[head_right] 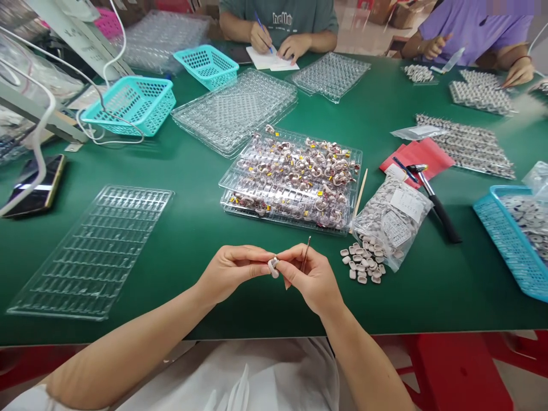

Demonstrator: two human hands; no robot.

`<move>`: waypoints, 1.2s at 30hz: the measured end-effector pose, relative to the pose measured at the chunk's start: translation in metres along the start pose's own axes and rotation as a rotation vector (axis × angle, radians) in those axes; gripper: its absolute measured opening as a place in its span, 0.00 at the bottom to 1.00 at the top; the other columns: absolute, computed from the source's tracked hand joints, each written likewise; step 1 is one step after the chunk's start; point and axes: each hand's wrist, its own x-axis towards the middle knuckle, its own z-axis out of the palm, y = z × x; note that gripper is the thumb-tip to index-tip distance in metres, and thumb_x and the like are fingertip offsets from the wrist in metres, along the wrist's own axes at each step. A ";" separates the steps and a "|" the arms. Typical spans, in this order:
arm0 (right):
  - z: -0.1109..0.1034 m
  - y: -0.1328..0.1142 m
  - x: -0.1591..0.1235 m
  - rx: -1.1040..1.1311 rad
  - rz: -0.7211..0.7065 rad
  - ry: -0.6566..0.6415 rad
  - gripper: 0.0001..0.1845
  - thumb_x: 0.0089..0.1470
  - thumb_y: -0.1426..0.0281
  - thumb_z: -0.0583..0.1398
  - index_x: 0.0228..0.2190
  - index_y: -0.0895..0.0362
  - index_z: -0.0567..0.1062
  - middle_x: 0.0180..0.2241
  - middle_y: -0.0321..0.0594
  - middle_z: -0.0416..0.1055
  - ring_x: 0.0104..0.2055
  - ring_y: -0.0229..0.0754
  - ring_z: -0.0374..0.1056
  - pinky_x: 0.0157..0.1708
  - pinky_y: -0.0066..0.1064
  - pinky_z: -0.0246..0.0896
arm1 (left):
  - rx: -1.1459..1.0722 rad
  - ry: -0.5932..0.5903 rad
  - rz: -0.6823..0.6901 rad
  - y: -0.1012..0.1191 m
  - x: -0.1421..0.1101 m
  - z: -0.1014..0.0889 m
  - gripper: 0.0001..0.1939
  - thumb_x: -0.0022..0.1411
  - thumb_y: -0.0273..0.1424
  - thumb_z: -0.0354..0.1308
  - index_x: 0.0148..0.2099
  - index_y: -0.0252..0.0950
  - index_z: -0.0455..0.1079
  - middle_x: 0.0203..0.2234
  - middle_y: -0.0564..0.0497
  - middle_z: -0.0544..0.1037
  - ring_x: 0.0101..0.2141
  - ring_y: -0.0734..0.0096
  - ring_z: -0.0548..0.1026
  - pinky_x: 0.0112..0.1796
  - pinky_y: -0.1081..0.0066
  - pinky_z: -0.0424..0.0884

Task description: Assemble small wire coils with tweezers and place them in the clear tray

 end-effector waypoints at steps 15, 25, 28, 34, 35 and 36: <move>0.004 0.000 -0.001 0.011 -0.013 0.001 0.06 0.54 0.66 0.65 0.34 0.55 0.75 0.28 0.34 0.70 0.22 0.30 0.62 0.20 0.23 0.58 | -0.069 0.038 -0.132 -0.010 0.002 -0.004 0.09 0.47 0.25 0.72 0.35 0.37 0.82 0.30 0.50 0.84 0.32 0.70 0.80 0.39 0.72 0.76; 0.006 -0.004 -0.004 -0.324 -0.238 0.058 0.05 0.57 0.67 0.62 0.35 0.54 0.77 0.29 0.37 0.68 0.25 0.33 0.63 0.21 0.26 0.59 | -0.250 0.002 -0.281 -0.004 0.006 -0.001 0.11 0.45 0.26 0.73 0.33 0.32 0.79 0.25 0.47 0.83 0.28 0.70 0.79 0.33 0.71 0.73; 0.007 -0.006 -0.006 -0.501 -0.357 0.102 0.06 0.58 0.71 0.61 0.37 0.54 0.78 0.31 0.39 0.70 0.28 0.35 0.66 0.22 0.26 0.60 | -0.317 -0.009 -0.297 -0.004 0.006 -0.001 0.10 0.47 0.26 0.72 0.34 0.32 0.79 0.26 0.47 0.82 0.28 0.72 0.78 0.33 0.72 0.72; 0.009 -0.003 -0.007 -0.773 -0.616 0.093 0.20 0.55 0.77 0.59 0.48 0.51 0.73 0.37 0.40 0.71 0.28 0.34 0.67 0.21 0.24 0.64 | -0.428 0.040 -0.343 -0.003 0.007 0.000 0.09 0.48 0.26 0.72 0.34 0.32 0.79 0.28 0.49 0.81 0.29 0.76 0.77 0.32 0.76 0.68; 0.009 -0.001 -0.006 -0.808 -0.645 0.090 0.21 0.55 0.77 0.59 0.50 0.50 0.72 0.37 0.40 0.71 0.28 0.34 0.67 0.21 0.25 0.65 | -0.425 0.055 -0.351 -0.003 0.006 0.000 0.09 0.47 0.26 0.72 0.34 0.32 0.79 0.28 0.49 0.81 0.29 0.75 0.77 0.32 0.75 0.68; 0.009 0.000 -0.006 -0.840 -0.676 0.094 0.22 0.54 0.77 0.60 0.51 0.51 0.71 0.38 0.41 0.71 0.29 0.35 0.68 0.22 0.25 0.67 | -0.418 0.062 -0.359 -0.003 0.006 0.000 0.09 0.47 0.26 0.72 0.34 0.32 0.79 0.28 0.49 0.81 0.30 0.75 0.77 0.33 0.75 0.68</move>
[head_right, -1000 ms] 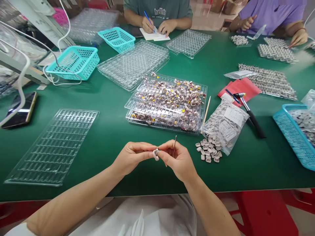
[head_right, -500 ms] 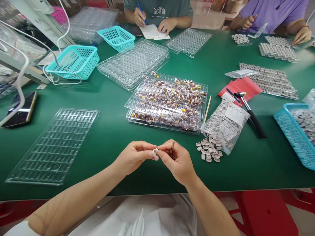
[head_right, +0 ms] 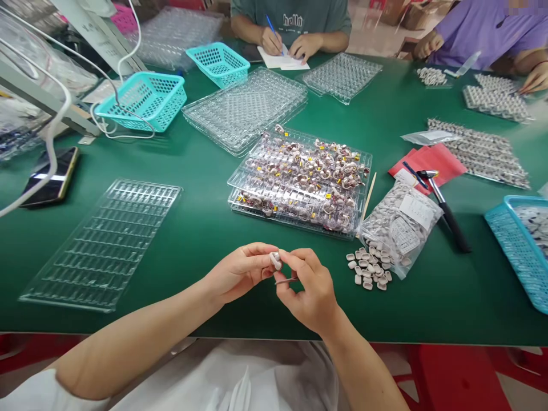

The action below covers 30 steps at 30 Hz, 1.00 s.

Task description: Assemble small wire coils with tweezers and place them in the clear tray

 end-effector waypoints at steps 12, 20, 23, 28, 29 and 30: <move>0.005 -0.002 -0.001 -0.327 -0.178 0.120 0.23 0.52 0.77 0.64 0.50 0.52 0.70 0.32 0.41 0.75 0.31 0.40 0.73 0.29 0.28 0.71 | 0.030 -0.114 -0.051 -0.001 -0.002 0.000 0.11 0.48 0.27 0.71 0.37 0.32 0.80 0.30 0.47 0.82 0.33 0.71 0.78 0.39 0.72 0.69; 0.004 -0.007 -0.005 -0.362 -0.172 0.135 0.25 0.51 0.77 0.65 0.50 0.50 0.70 0.32 0.41 0.76 0.29 0.40 0.74 0.28 0.28 0.71 | 0.011 -0.139 -0.048 -0.003 -0.005 0.002 0.10 0.49 0.26 0.70 0.37 0.32 0.81 0.30 0.46 0.83 0.34 0.68 0.79 0.41 0.71 0.70; 0.003 -0.008 -0.006 -0.369 -0.165 0.136 0.24 0.50 0.77 0.66 0.49 0.51 0.70 0.32 0.41 0.76 0.29 0.40 0.74 0.27 0.29 0.71 | 0.008 -0.137 -0.045 -0.002 -0.006 0.003 0.10 0.48 0.26 0.70 0.37 0.32 0.81 0.30 0.45 0.83 0.34 0.68 0.79 0.41 0.70 0.71; 0.001 -0.008 -0.005 -0.352 -0.161 0.126 0.22 0.51 0.76 0.65 0.48 0.50 0.70 0.31 0.40 0.75 0.28 0.39 0.73 0.25 0.28 0.70 | 0.009 -0.106 -0.046 0.001 -0.008 0.005 0.10 0.46 0.25 0.71 0.35 0.32 0.81 0.29 0.45 0.83 0.33 0.67 0.79 0.39 0.70 0.71; 0.001 -0.008 -0.005 -0.348 -0.165 0.122 0.22 0.51 0.76 0.65 0.48 0.50 0.70 0.30 0.40 0.75 0.27 0.39 0.73 0.25 0.28 0.70 | 0.015 -0.091 -0.050 0.001 -0.008 0.005 0.10 0.46 0.25 0.71 0.34 0.32 0.81 0.29 0.45 0.83 0.33 0.67 0.79 0.38 0.71 0.71; 0.000 -0.008 -0.005 -0.347 -0.167 0.121 0.22 0.52 0.76 0.65 0.48 0.50 0.70 0.30 0.40 0.75 0.27 0.39 0.73 0.25 0.28 0.70 | 0.024 -0.078 -0.053 0.002 -0.008 0.005 0.10 0.45 0.25 0.71 0.34 0.32 0.81 0.29 0.45 0.83 0.33 0.66 0.79 0.37 0.71 0.71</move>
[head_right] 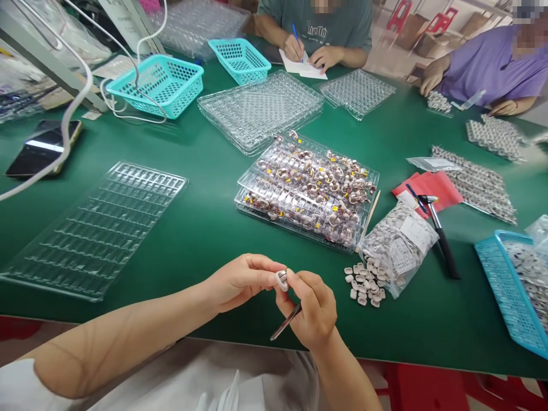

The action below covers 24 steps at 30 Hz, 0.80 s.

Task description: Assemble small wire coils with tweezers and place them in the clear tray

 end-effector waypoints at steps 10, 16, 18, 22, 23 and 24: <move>0.002 0.004 -0.001 0.045 0.010 -0.018 0.23 0.51 0.78 0.65 0.49 0.52 0.71 0.32 0.42 0.75 0.27 0.38 0.71 0.24 0.28 0.69 | 0.210 0.045 0.094 0.000 0.002 -0.003 0.11 0.46 0.30 0.72 0.35 0.34 0.82 0.29 0.45 0.83 0.34 0.65 0.78 0.34 0.71 0.70; 0.003 0.004 0.002 0.049 0.003 -0.037 0.25 0.54 0.79 0.63 0.52 0.51 0.70 0.34 0.42 0.75 0.30 0.39 0.72 0.27 0.28 0.71 | 0.276 0.068 0.240 0.002 -0.002 0.001 0.11 0.48 0.31 0.71 0.36 0.35 0.82 0.30 0.47 0.84 0.35 0.64 0.80 0.41 0.68 0.75; 0.004 0.004 0.001 0.032 -0.017 -0.030 0.26 0.54 0.79 0.63 0.53 0.52 0.69 0.34 0.44 0.75 0.32 0.40 0.73 0.29 0.28 0.72 | 0.299 0.073 0.288 0.001 -0.003 0.002 0.10 0.49 0.30 0.70 0.37 0.35 0.82 0.31 0.48 0.84 0.35 0.65 0.80 0.40 0.70 0.75; 0.005 0.004 -0.002 -0.035 -0.033 -0.025 0.25 0.54 0.77 0.64 0.53 0.54 0.70 0.35 0.44 0.75 0.32 0.39 0.73 0.30 0.28 0.72 | 0.376 0.080 0.373 -0.001 -0.004 0.001 0.09 0.51 0.30 0.69 0.36 0.35 0.82 0.31 0.47 0.83 0.35 0.66 0.79 0.38 0.71 0.74; 0.006 0.003 -0.002 -0.054 -0.031 -0.022 0.24 0.54 0.77 0.64 0.52 0.54 0.70 0.35 0.43 0.75 0.31 0.38 0.73 0.30 0.27 0.72 | 0.410 0.078 0.399 -0.001 -0.004 0.001 0.09 0.51 0.30 0.69 0.37 0.34 0.82 0.31 0.46 0.83 0.35 0.66 0.79 0.38 0.71 0.74; 0.006 0.003 -0.002 -0.069 -0.030 -0.016 0.23 0.54 0.77 0.64 0.52 0.55 0.71 0.35 0.43 0.75 0.31 0.38 0.73 0.30 0.27 0.72 | 0.442 0.075 0.421 -0.001 -0.005 0.000 0.08 0.52 0.30 0.68 0.37 0.34 0.82 0.31 0.46 0.83 0.35 0.65 0.78 0.38 0.71 0.74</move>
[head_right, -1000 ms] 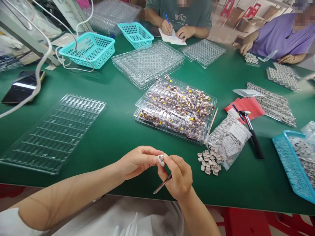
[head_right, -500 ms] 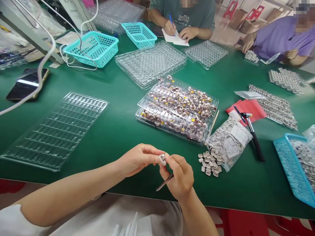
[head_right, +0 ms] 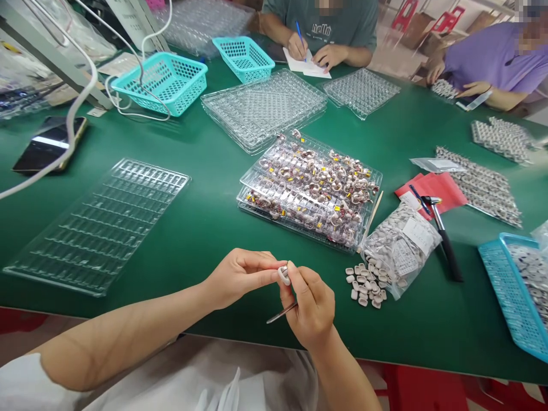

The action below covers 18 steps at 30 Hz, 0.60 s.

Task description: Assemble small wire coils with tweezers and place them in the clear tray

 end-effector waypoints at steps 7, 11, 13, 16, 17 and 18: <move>0.003 0.001 0.000 0.026 -0.024 0.022 0.22 0.55 0.77 0.64 0.51 0.58 0.71 0.36 0.45 0.75 0.34 0.38 0.73 0.32 0.27 0.72 | -0.090 0.004 -0.126 0.001 0.002 -0.002 0.10 0.50 0.30 0.70 0.37 0.34 0.82 0.30 0.47 0.83 0.32 0.68 0.78 0.35 0.72 0.73; 0.005 0.001 -0.001 0.103 -0.004 0.020 0.21 0.54 0.77 0.63 0.50 0.55 0.71 0.35 0.43 0.75 0.33 0.39 0.73 0.31 0.28 0.72 | -0.172 -0.017 -0.233 -0.003 0.005 -0.004 0.10 0.47 0.30 0.72 0.35 0.35 0.82 0.28 0.48 0.83 0.29 0.72 0.76 0.31 0.74 0.69; 0.004 0.001 0.001 0.185 0.012 0.017 0.21 0.54 0.79 0.63 0.49 0.55 0.71 0.34 0.42 0.75 0.32 0.38 0.72 0.29 0.28 0.70 | -0.203 -0.049 -0.251 -0.004 0.007 -0.005 0.09 0.46 0.29 0.72 0.34 0.34 0.82 0.26 0.48 0.83 0.28 0.73 0.75 0.29 0.75 0.66; -0.001 0.003 0.004 0.381 0.090 -0.062 0.21 0.53 0.79 0.63 0.48 0.53 0.71 0.34 0.41 0.72 0.30 0.37 0.69 0.25 0.26 0.67 | -0.242 -0.096 -0.279 -0.005 0.009 -0.007 0.09 0.45 0.29 0.73 0.32 0.33 0.81 0.25 0.47 0.82 0.27 0.73 0.74 0.27 0.74 0.63; -0.004 0.004 0.004 0.462 0.138 -0.113 0.21 0.54 0.79 0.62 0.48 0.52 0.71 0.35 0.41 0.71 0.28 0.35 0.67 0.23 0.26 0.64 | -0.254 -0.110 -0.283 -0.005 0.010 -0.008 0.09 0.45 0.29 0.73 0.32 0.33 0.81 0.24 0.47 0.82 0.26 0.74 0.73 0.27 0.74 0.62; -0.007 0.006 0.005 0.544 0.195 -0.164 0.20 0.54 0.79 0.61 0.48 0.52 0.72 0.35 0.40 0.70 0.27 0.34 0.65 0.22 0.25 0.62 | -0.262 -0.125 -0.285 -0.005 0.010 -0.009 0.09 0.44 0.29 0.73 0.31 0.33 0.81 0.24 0.48 0.82 0.24 0.76 0.72 0.27 0.74 0.62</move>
